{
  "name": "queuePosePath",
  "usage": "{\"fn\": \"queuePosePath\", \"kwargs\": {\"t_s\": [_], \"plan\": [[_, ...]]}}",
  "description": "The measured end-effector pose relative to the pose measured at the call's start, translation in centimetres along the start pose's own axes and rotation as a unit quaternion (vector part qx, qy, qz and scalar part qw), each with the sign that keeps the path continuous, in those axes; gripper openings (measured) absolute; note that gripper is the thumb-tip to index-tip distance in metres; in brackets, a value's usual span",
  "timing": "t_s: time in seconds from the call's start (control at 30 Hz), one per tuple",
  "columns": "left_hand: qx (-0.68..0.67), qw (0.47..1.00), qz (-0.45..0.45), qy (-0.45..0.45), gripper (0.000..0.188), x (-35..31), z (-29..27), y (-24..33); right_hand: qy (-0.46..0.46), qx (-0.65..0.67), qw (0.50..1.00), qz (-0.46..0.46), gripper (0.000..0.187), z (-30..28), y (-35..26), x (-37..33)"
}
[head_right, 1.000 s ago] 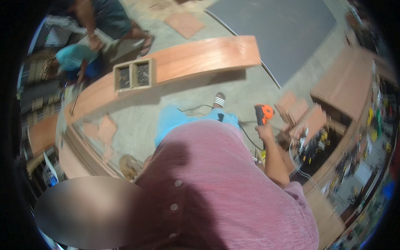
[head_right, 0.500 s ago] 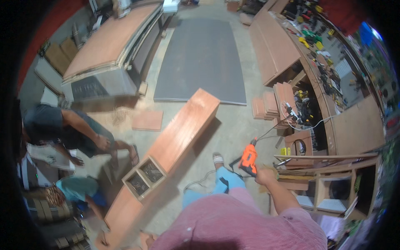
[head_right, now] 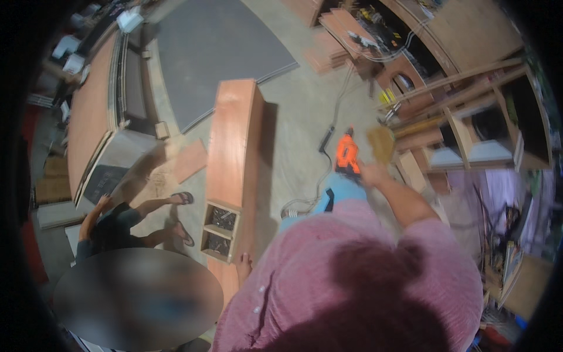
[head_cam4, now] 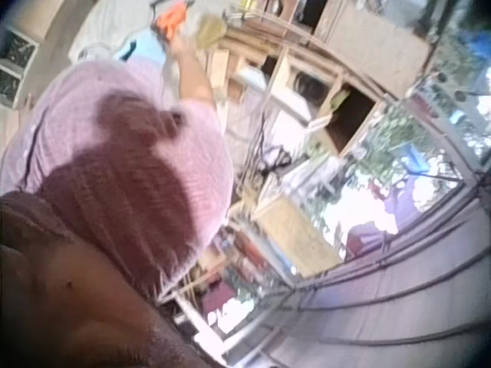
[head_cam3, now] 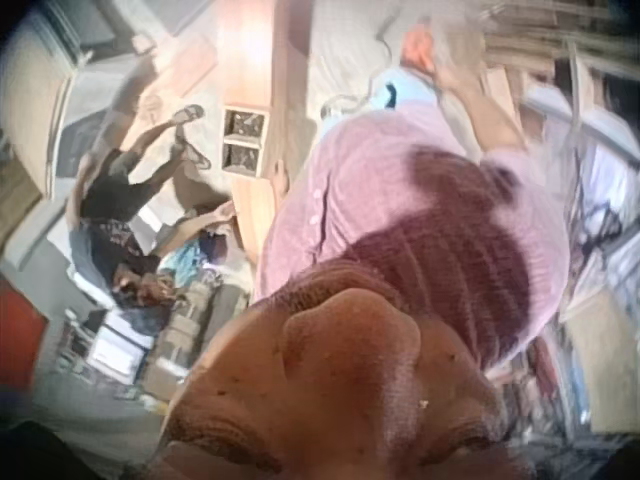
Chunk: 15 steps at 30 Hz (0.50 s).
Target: The person uses an orange power drill to drive screws into a large, curved wooden panel. They work on the panel while it is positioned on the floor, occasionally adjusting their grip and position. Another person is visible in the background assisting with the assembly.
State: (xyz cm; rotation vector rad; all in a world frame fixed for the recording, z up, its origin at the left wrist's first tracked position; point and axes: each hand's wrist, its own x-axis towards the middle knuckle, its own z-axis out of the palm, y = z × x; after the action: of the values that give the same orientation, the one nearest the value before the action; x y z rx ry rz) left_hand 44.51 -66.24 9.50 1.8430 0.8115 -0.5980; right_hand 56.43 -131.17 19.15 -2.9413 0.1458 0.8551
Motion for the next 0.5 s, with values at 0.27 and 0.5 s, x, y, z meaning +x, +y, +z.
{"fn": "queuePosePath", "kwargs": {"t_s": [0.27,0.5], "plan": [[0.051,0.974,-0.219,-0.031,0.046,-2.2,3.9,-0.9,-0.136,0.004,0.99,0.037,0.061,-1.2,5.5,3.2],[0.075,0.953,-0.294,-0.025,0.075,-7.9,20.9,11.0,-0.148,0.053,0.987,0.042,0.075,9.3,15.9,16.9]]}}
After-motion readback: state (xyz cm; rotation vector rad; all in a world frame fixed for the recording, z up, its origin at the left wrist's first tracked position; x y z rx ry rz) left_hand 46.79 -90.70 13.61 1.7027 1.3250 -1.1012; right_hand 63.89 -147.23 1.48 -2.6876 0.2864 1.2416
